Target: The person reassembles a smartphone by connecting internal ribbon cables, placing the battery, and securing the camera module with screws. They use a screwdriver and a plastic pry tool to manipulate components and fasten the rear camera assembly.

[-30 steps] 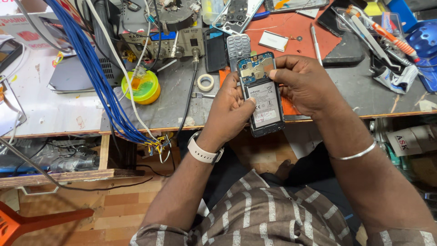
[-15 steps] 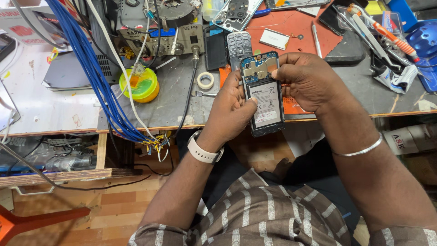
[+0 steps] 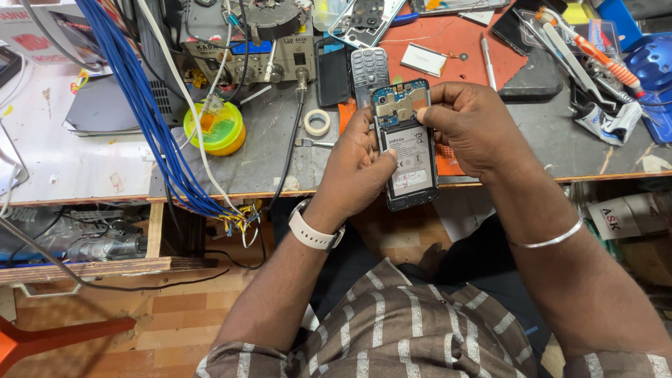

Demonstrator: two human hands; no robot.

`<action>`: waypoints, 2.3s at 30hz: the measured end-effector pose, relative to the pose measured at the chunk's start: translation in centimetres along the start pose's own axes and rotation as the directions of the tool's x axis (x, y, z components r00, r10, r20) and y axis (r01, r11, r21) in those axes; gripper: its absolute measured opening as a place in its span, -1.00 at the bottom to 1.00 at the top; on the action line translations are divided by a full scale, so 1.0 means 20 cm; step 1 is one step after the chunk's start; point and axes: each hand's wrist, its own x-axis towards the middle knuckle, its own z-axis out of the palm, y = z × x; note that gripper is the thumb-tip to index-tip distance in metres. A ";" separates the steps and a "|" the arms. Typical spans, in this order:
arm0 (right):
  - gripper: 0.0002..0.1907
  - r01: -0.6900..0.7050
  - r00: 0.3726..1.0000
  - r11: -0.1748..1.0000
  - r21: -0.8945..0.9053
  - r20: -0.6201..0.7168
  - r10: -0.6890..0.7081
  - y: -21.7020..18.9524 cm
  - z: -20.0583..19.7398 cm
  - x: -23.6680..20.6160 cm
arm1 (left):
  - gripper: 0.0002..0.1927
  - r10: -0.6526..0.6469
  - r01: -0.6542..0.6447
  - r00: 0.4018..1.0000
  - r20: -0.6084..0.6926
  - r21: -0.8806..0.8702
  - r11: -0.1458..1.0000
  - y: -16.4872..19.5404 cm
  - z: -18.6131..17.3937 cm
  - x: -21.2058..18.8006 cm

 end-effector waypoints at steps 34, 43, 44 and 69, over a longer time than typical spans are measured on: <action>-0.79 0.022 1.000 0.999 0.032 0.021 -0.022 0.05 0.00 0.00 | -0.41 -0.005 0.005 1.000 -0.009 0.036 0.999 0.00 -0.01 0.00; -0.76 0.094 0.995 0.993 -0.074 -0.037 -0.097 0.04 0.05 -0.05 | -0.71 0.006 -0.007 0.999 -0.040 -0.035 0.999 -0.09 -0.07 0.01; -0.76 0.117 0.992 0.987 -0.111 -0.035 -0.122 0.03 0.05 -0.05 | -0.73 -0.008 0.004 0.998 -0.065 -0.048 0.999 -0.09 -0.08 0.01; -0.78 0.173 0.982 0.952 -0.253 -0.032 -0.187 -0.03 0.11 -0.11 | -0.74 0.090 -0.083 0.986 -0.137 0.057 0.995 -0.03 0.01 -0.01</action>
